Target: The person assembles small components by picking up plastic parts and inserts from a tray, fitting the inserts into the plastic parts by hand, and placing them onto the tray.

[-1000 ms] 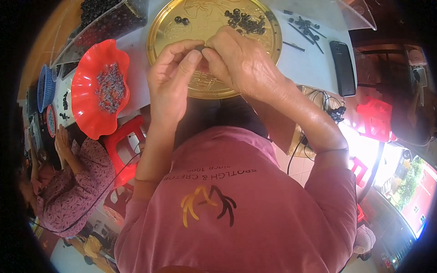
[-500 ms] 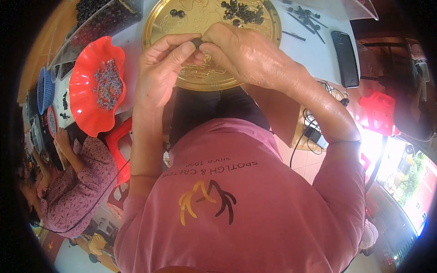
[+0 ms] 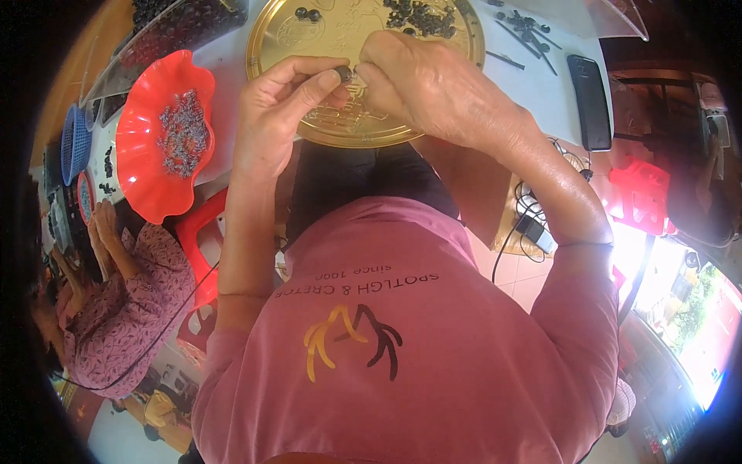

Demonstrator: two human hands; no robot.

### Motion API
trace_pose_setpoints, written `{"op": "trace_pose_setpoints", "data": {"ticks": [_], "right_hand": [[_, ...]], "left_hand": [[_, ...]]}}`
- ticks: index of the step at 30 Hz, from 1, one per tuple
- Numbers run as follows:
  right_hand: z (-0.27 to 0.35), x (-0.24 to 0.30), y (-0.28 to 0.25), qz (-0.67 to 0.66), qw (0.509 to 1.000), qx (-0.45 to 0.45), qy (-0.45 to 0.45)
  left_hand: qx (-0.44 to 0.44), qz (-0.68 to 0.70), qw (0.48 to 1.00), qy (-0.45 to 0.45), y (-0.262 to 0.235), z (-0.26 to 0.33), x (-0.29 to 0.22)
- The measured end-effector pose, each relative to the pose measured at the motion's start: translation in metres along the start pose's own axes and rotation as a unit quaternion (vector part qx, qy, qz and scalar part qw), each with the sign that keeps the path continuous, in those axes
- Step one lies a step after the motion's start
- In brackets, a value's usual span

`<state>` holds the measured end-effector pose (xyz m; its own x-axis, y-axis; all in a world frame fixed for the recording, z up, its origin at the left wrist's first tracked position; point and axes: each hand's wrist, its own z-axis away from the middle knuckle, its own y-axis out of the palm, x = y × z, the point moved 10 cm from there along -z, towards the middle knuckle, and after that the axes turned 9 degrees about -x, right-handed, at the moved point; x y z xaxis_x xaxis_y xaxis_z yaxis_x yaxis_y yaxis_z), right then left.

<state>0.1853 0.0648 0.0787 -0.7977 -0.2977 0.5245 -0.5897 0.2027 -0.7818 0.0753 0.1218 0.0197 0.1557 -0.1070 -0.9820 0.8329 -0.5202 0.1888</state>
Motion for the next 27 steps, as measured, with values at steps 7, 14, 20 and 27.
{"op": "trace_pose_setpoints", "data": {"ticks": [7, 14, 20, 27], "right_hand": [[0.000, -0.004, 0.005, -0.054, 0.998, 0.004, 0.013], [-0.003, -0.014, 0.001, -0.170, 0.979, -0.046, 0.101], [-0.003, -0.024, -0.007, -0.163, 0.976, -0.089, 0.118], [-0.008, -0.022, -0.003, -0.082, 0.992, -0.051, 0.076]], "left_hand": [[0.018, 0.181, 0.980, -0.084, 0.003, 0.000, 0.020], [0.070, 0.454, 0.861, -0.217, 0.027, 0.004, 0.045], [-0.018, 0.476, 0.855, -0.205, 0.019, 0.005, 0.055], [-0.051, 0.443, 0.876, -0.183, 0.003, 0.002, 0.050]]}}
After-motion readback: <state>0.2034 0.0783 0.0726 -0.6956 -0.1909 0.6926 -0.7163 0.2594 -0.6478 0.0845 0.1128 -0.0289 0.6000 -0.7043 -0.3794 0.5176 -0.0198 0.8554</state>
